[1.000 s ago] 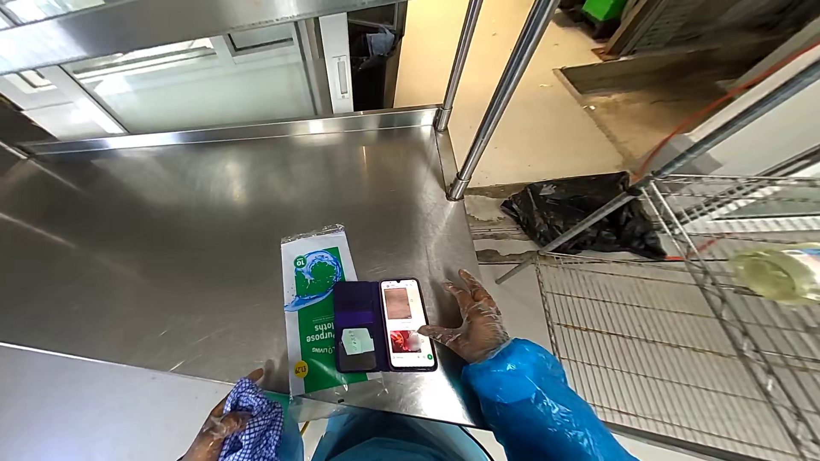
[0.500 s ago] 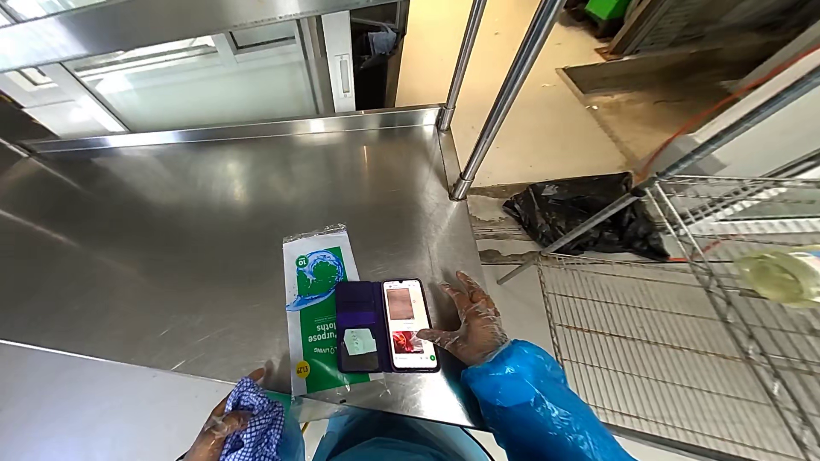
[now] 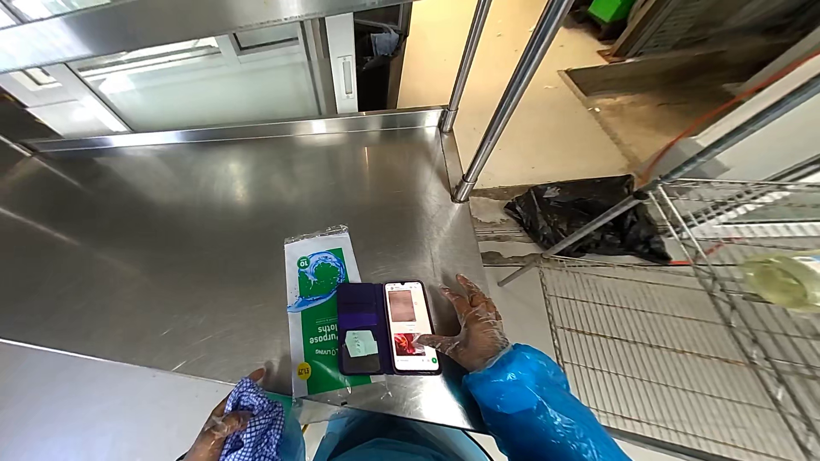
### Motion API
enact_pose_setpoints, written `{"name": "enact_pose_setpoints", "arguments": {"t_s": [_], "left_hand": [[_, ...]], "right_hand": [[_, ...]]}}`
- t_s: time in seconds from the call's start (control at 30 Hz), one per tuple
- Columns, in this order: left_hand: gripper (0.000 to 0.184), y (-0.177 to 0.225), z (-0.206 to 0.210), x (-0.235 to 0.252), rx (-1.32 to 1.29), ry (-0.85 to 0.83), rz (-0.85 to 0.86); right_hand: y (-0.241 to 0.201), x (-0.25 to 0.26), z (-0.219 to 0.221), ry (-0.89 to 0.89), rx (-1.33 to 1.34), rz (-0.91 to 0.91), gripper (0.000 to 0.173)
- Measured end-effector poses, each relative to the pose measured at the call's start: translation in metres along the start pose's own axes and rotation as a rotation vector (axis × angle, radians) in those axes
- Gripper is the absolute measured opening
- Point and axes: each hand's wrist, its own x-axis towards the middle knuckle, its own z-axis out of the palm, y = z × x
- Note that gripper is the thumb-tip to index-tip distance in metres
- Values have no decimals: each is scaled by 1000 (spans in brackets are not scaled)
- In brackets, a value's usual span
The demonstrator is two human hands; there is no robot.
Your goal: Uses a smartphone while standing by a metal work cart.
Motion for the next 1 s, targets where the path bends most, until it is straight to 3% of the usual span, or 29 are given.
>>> {"name": "enact_pose_setpoints", "arguments": {"t_s": [0.63, 1.0], "left_hand": [[60, 0, 3, -2, -18, 13, 0], [59, 2, 4, -7, -16, 10, 4]], "right_hand": [[-14, 1, -1, -133, -75, 55, 102], [-7, 16, 2, 106, 17, -39, 94]]}}
